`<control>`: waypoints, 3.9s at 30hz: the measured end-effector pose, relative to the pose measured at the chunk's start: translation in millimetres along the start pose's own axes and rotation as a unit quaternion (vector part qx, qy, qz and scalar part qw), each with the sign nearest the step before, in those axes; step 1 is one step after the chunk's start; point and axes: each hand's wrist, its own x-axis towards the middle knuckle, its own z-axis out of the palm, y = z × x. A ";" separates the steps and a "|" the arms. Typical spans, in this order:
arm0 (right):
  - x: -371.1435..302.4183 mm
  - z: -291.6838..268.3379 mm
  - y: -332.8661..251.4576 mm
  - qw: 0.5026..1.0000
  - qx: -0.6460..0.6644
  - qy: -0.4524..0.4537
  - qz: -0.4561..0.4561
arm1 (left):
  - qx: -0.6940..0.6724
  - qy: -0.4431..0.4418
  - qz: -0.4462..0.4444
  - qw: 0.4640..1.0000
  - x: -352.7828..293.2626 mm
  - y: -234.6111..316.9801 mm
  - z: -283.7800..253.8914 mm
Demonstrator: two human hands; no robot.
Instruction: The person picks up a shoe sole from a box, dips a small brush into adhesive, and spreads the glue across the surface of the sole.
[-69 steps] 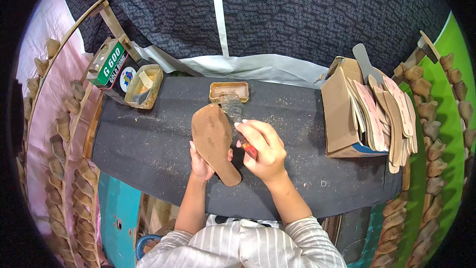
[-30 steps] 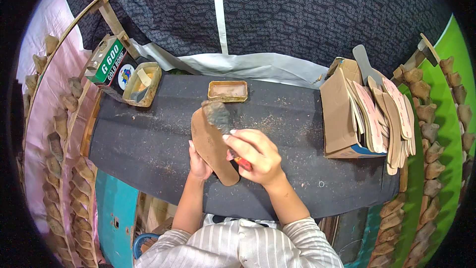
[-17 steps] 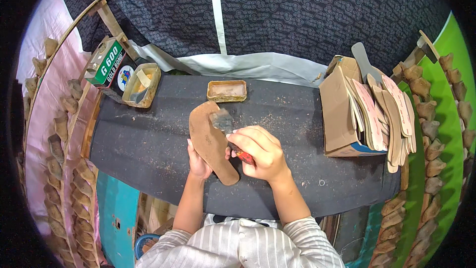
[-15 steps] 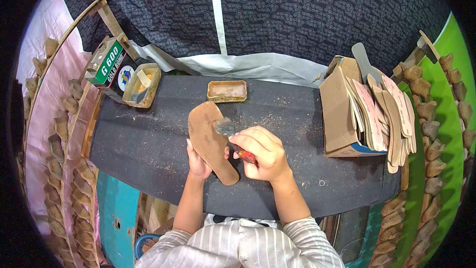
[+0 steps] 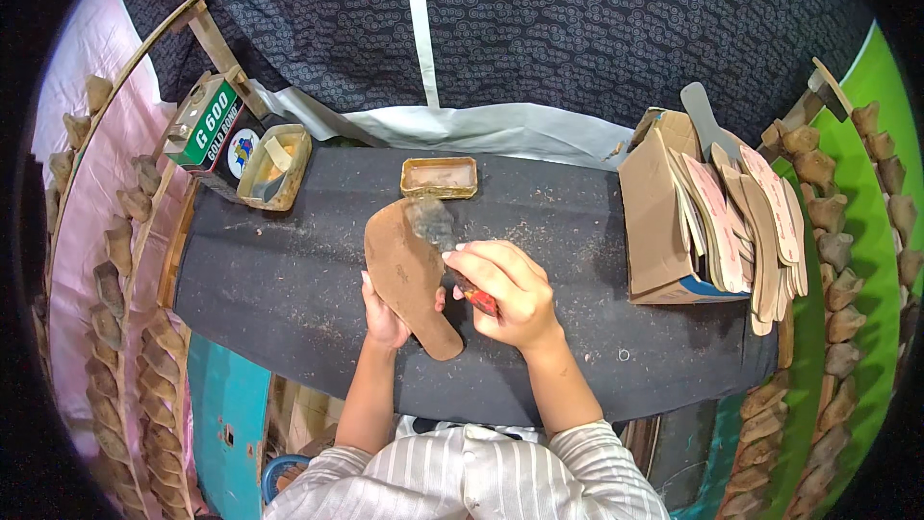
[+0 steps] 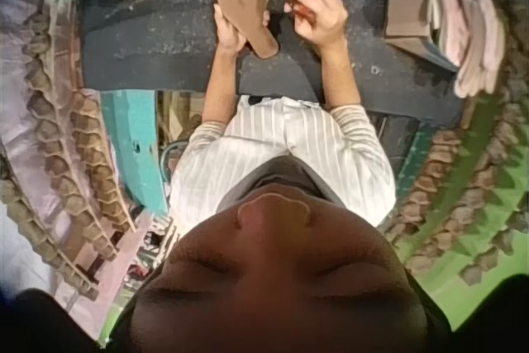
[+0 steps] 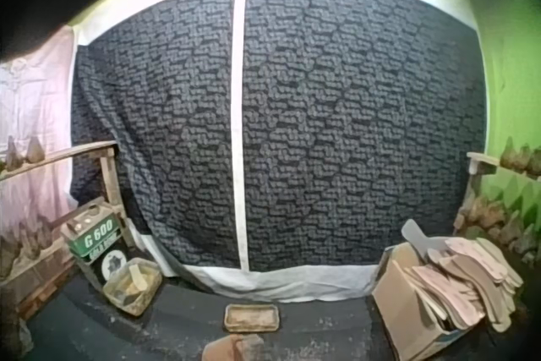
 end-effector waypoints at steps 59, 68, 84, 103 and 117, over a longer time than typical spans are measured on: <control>-0.4 10.4 -6.0 0.999 0.021 -0.034 -0.006 | 0.016 0.074 0.003 0.997 0.8 2.1 5.8; -2.3 -11.7 7.9 0.995 0.056 -0.063 0.061 | -0.025 0.046 0.001 0.999 2.8 0.9 2.1; -1.0 -5.6 4.7 0.994 0.064 -0.091 0.006 | -0.005 0.058 0.019 0.998 3.2 -0.8 0.1; -6.5 14.0 -4.2 0.983 0.088 -0.162 -0.016 | -0.075 0.256 0.080 0.960 6.2 -2.9 13.5; 0.2 -3.8 4.5 0.973 0.122 -0.180 0.074 | -0.069 0.180 0.107 0.975 3.3 -2.8 -12.9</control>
